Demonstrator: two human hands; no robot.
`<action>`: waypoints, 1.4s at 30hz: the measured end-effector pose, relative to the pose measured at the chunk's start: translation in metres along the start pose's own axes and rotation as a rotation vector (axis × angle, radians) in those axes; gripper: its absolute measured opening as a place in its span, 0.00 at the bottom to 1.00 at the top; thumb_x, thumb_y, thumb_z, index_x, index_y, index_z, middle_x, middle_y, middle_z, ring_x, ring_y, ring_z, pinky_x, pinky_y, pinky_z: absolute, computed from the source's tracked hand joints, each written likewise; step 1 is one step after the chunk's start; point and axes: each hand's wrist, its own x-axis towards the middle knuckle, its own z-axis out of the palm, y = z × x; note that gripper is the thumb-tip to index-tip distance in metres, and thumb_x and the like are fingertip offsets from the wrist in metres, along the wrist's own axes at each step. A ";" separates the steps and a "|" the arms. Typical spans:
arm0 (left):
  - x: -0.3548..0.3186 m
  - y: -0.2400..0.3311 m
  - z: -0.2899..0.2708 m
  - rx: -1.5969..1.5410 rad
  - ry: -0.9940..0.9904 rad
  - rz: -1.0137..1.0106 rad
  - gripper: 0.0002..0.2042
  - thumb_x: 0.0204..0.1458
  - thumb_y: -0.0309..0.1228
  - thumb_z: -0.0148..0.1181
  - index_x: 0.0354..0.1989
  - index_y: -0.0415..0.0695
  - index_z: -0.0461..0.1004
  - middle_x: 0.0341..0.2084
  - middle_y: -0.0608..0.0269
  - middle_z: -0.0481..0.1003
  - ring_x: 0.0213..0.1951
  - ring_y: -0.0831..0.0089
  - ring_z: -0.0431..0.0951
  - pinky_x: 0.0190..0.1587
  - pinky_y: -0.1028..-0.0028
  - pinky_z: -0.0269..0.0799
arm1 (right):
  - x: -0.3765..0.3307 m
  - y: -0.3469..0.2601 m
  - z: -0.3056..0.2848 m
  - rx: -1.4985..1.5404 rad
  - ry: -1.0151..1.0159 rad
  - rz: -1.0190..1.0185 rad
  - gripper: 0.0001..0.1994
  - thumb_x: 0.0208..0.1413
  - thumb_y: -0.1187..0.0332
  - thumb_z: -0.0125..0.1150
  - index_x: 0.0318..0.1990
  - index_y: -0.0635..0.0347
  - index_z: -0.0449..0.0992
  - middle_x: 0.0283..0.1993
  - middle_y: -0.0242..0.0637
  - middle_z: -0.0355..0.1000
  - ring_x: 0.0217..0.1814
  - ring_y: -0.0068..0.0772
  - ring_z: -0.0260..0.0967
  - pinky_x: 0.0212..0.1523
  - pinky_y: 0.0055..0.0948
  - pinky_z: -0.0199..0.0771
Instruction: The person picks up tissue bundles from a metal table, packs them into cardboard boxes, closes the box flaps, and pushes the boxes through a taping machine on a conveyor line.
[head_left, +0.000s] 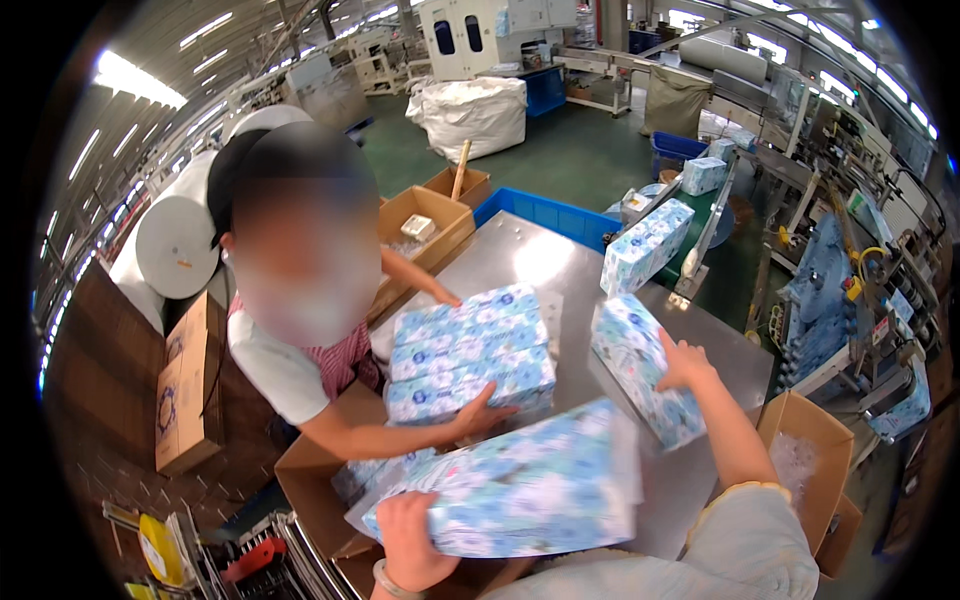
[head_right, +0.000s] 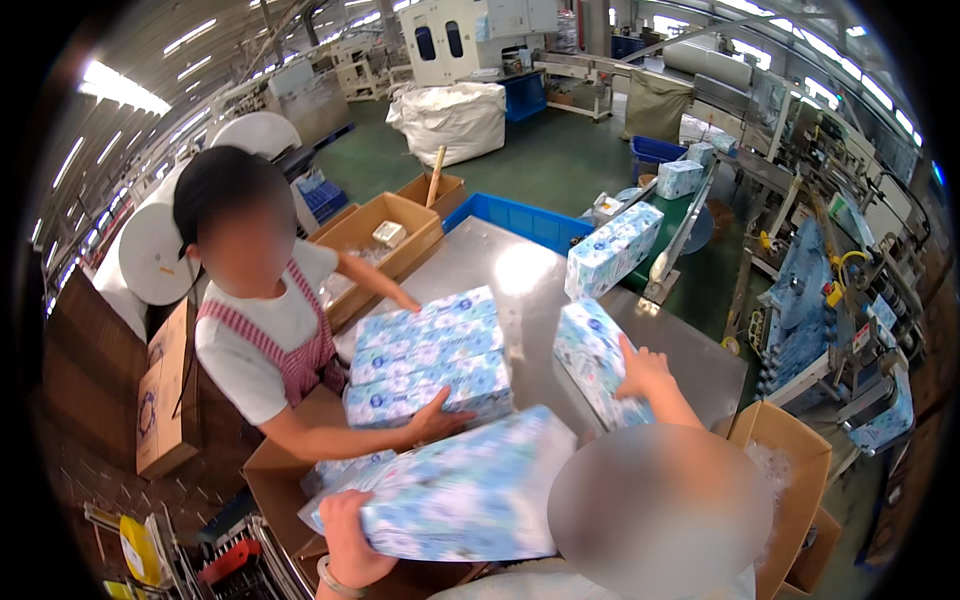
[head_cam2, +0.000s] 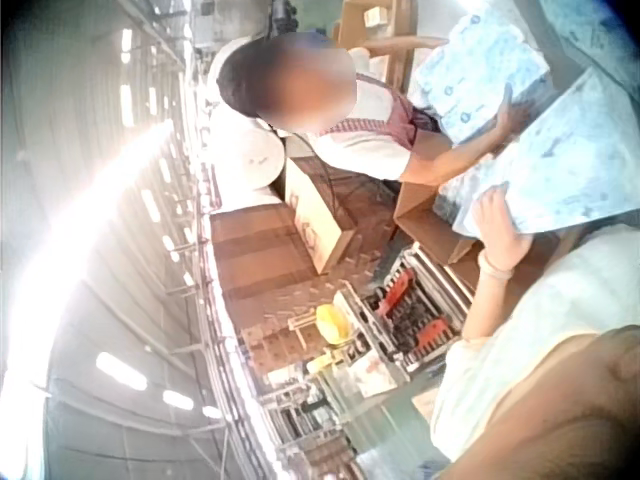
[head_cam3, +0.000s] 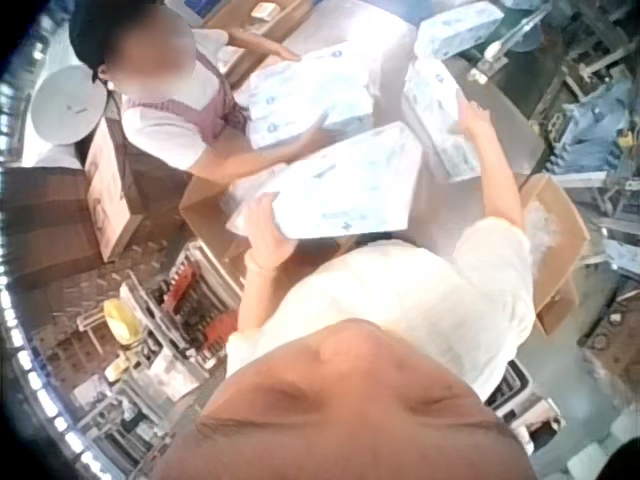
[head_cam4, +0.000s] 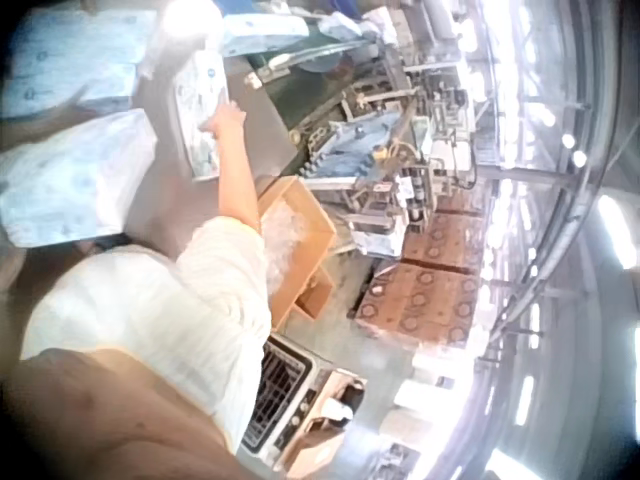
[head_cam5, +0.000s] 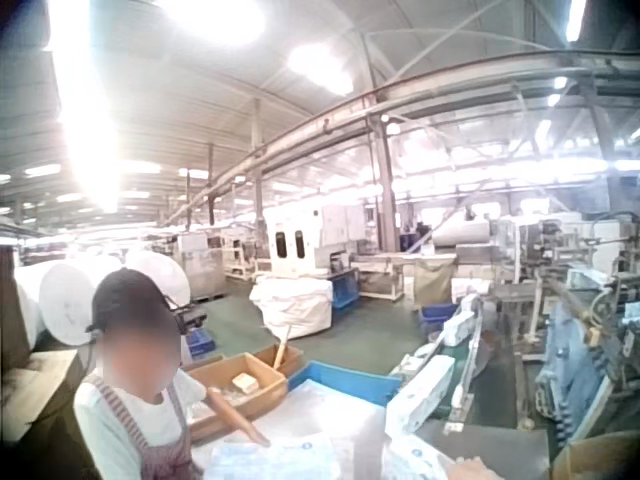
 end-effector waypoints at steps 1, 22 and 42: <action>-0.023 -0.010 -0.001 -0.047 0.071 -0.104 0.34 0.31 0.32 0.74 0.52 0.39 0.69 0.43 0.49 0.71 0.45 0.49 0.70 0.49 0.56 0.63 | -0.018 -0.003 0.019 0.101 0.067 0.048 0.66 0.32 0.52 0.80 0.78 0.44 0.38 0.58 0.59 0.68 0.59 0.63 0.70 0.60 0.48 0.70; -0.268 -0.145 0.257 0.070 -0.951 -0.111 0.28 0.52 0.42 0.55 0.64 0.49 0.69 0.61 0.53 0.68 0.62 0.51 0.65 0.62 0.51 0.61 | -0.227 -0.274 0.054 1.544 0.122 -0.724 0.50 0.53 0.69 0.72 0.74 0.61 0.39 0.68 0.48 0.58 0.66 0.45 0.63 0.68 0.46 0.64; -0.244 -0.092 0.129 -0.510 -0.865 -0.636 0.32 0.60 0.50 0.58 0.65 0.39 0.68 0.51 0.43 0.78 0.52 0.47 0.79 0.55 0.59 0.74 | -0.095 -0.409 0.229 0.188 -0.713 -1.079 0.25 0.58 0.61 0.62 0.64 0.51 0.72 0.60 0.48 0.74 0.59 0.48 0.74 0.57 0.41 0.73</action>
